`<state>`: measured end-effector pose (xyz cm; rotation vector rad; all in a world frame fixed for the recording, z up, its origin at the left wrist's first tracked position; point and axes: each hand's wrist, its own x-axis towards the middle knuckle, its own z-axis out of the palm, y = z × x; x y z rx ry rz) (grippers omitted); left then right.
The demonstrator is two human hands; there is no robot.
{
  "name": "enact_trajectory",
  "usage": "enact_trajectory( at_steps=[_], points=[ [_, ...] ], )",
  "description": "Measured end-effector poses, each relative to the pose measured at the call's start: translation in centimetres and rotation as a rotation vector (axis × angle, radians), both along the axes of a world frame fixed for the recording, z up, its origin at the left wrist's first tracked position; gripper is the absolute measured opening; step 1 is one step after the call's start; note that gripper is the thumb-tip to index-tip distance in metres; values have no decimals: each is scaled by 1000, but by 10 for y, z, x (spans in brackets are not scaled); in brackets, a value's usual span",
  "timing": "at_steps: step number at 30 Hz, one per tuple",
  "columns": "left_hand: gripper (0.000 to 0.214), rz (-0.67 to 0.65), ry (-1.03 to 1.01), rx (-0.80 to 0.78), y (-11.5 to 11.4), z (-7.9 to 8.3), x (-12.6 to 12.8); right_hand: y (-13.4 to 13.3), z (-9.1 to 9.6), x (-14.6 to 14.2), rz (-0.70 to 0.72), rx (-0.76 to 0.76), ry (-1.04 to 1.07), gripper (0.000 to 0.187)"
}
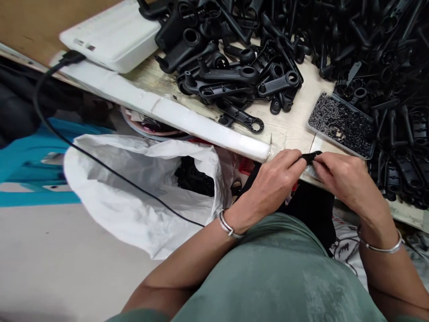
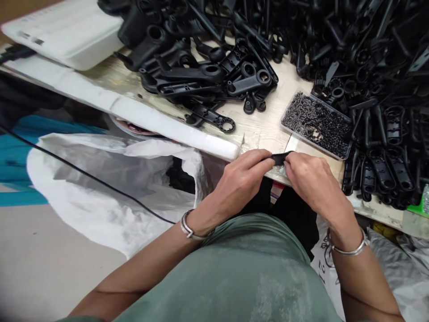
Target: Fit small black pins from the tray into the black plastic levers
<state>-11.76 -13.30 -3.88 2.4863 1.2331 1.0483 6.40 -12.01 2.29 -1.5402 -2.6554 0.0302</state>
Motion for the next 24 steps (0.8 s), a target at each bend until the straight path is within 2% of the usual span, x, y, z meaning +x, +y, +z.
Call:
enact_trajectory(
  at_steps=[3,6,12,18,22,24],
  points=[
    [30,-1,-18,-14,1,-2,0,3,-3,7,-47,-74,199,19],
    [30,-21,-16,-4,2,-4,1,3,-6,9,-105,-78,241,18],
    [29,-53,28,27,4,-2,1,1,-6,0,-141,36,119,20],
    [30,-52,28,55,4,-3,2,1,-5,-4,-95,33,2,20],
    [30,-60,29,66,5,-6,1,7,0,-8,-119,-10,-66,22],
    [30,-62,42,55,5,-6,1,13,8,-10,-131,-120,-76,22]
  ],
)
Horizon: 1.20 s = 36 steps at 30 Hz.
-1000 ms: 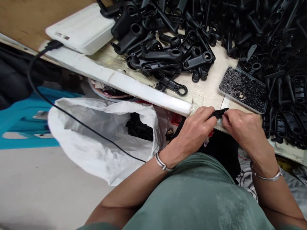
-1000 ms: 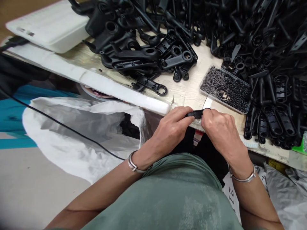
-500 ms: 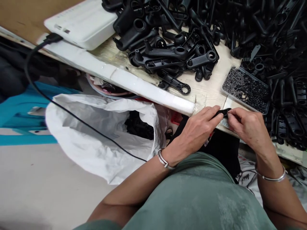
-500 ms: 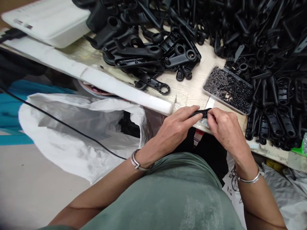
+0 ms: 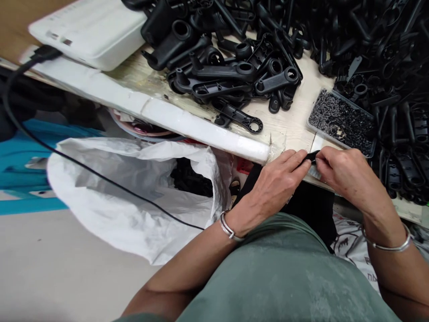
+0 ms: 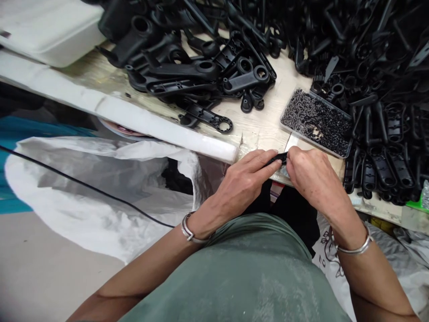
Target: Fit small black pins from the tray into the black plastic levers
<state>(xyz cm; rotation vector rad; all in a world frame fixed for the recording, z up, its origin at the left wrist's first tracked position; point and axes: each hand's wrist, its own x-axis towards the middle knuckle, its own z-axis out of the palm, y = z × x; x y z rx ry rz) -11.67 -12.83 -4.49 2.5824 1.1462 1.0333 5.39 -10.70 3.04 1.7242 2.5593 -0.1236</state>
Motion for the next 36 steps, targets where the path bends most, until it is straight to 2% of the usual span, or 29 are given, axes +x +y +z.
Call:
enact_trajectory(
  at_steps=[3,5,9,13,16,18,22,27,29,33,36],
  points=[
    [31,0,9,-5,0,0,0,9,12,-2,-58,-225,48,22],
    [32,4,-1,14,0,1,0,12,15,-1,-100,-292,71,22],
    [32,-1,-10,33,0,2,0,4,11,-3,-64,-183,-46,20],
    [33,-6,10,17,0,2,-2,-11,8,-24,-54,-20,-273,19],
    [33,-17,-10,-13,1,1,-3,-16,9,-39,-89,-32,-318,25],
    [33,-27,-22,-20,2,-1,-3,-14,10,-40,-96,-57,-292,24],
    [34,-43,28,-31,3,-1,-1,-2,8,-17,-131,-84,-89,16],
    [31,-55,177,-128,4,9,0,7,-1,9,-264,-424,444,20],
    [30,-59,224,-140,4,15,1,3,-6,14,-311,-405,574,18],
    [31,-76,300,-144,7,23,0,-13,-15,25,-448,-228,767,18],
    [34,-90,275,-152,10,19,-1,-26,-18,30,-614,-249,997,30]
  ],
)
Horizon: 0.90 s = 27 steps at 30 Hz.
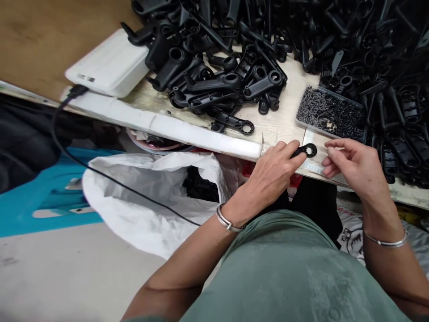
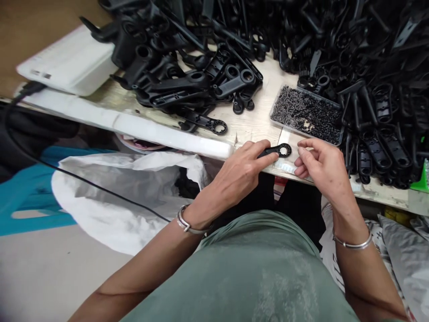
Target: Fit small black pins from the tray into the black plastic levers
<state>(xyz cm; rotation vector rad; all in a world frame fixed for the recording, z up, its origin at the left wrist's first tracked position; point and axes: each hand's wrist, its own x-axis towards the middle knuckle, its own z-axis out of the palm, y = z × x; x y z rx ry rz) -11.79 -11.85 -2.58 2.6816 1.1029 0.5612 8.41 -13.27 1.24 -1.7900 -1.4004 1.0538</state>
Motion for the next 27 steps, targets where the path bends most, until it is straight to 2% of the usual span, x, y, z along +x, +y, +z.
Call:
enact_trajectory(
  at_steps=[5,10,14,21,24,27],
  points=[
    [40,11,-280,-18,1,-18,-3,-14,-7,-6,-154,-109,330,61],
    [39,12,-512,-105,-6,-25,-1,-16,-18,-14,-184,-73,593,61],
    [43,0,-467,-86,-12,-23,3,-14,-22,-14,-202,-11,661,54],
    [46,-25,-294,64,-15,-20,5,-15,-21,-16,-229,41,660,50],
    [46,-23,-306,38,-14,-22,4,-13,-20,-15,-239,13,690,49],
    [39,8,-415,-6,-14,-25,5,-10,-18,-13,-232,-51,722,50]
  ],
)
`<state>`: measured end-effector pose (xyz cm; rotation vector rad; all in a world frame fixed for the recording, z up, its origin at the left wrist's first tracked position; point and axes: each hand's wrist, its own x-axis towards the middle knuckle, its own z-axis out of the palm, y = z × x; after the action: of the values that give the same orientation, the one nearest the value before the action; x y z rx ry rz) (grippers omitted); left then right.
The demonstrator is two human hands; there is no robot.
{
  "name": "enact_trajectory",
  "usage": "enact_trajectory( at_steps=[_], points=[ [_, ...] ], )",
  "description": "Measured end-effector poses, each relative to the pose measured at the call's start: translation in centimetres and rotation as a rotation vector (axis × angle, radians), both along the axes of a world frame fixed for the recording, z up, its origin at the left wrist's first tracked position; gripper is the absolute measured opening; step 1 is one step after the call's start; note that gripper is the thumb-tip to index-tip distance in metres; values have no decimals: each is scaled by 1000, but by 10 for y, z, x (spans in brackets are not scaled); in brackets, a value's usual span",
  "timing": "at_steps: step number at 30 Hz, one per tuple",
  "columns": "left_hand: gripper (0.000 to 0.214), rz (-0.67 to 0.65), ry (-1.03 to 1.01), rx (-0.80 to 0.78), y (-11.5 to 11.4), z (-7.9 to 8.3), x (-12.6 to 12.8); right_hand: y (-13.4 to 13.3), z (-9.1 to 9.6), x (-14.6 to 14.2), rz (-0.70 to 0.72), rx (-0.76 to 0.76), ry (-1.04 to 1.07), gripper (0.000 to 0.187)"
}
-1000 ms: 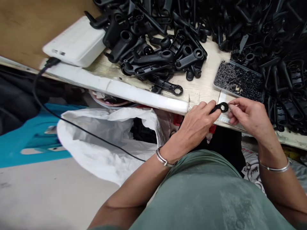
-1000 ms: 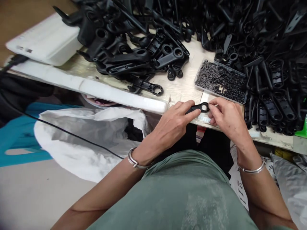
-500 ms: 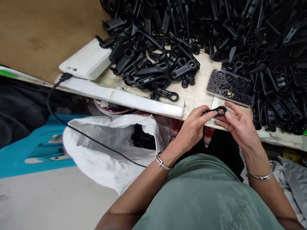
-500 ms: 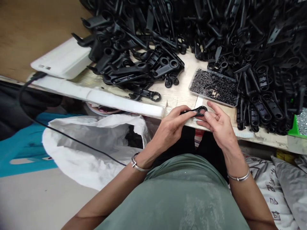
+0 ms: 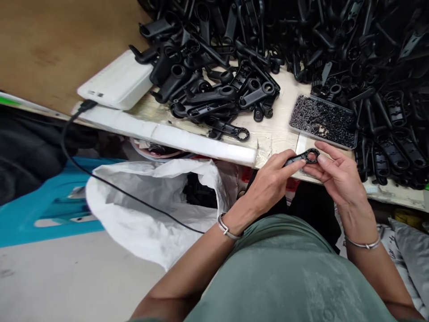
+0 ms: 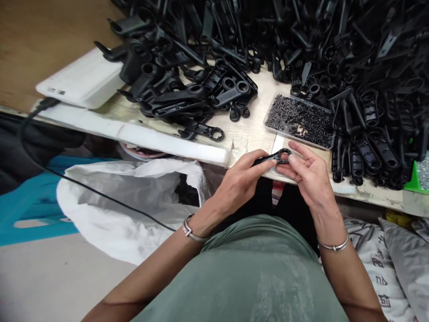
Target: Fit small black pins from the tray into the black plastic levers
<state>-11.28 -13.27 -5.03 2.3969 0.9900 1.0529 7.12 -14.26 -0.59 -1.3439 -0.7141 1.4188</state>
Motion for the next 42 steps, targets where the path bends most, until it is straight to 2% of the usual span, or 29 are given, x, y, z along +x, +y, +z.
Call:
enact_trajectory(
  at_steps=[3,7,12,18,20,22,25,28,30,33,37,42],
  points=[
    [30,60,-119,11,-2,0,3,0,0,-1,-9,-5,30,49],
    [31,130,-164,53,-6,3,10,-3,-2,-10,-44,18,20,55],
    [39,115,-188,123,-11,4,18,-3,-1,-20,-99,53,-3,47],
    [43,148,-184,122,-18,3,20,-6,8,-19,38,3,-160,39],
    [44,125,-188,102,-18,5,18,-8,11,-15,89,14,-202,43],
    [45,48,-199,66,-17,10,15,-10,18,-6,138,34,-256,49],
    [49,-48,-208,35,-15,16,8,-17,37,23,144,70,-385,53],
    [46,30,-203,89,-11,16,2,-21,55,66,11,189,-759,55],
    [41,113,-192,143,-8,14,-2,-20,61,90,-98,261,-1145,50],
    [30,211,-148,206,0,12,-11,-13,59,109,-52,368,-1570,43],
    [17,345,-44,290,13,15,-29,-1,47,105,45,447,-1747,42],
    [10,479,59,351,27,20,-44,4,36,99,14,322,-1865,40]
  ],
)
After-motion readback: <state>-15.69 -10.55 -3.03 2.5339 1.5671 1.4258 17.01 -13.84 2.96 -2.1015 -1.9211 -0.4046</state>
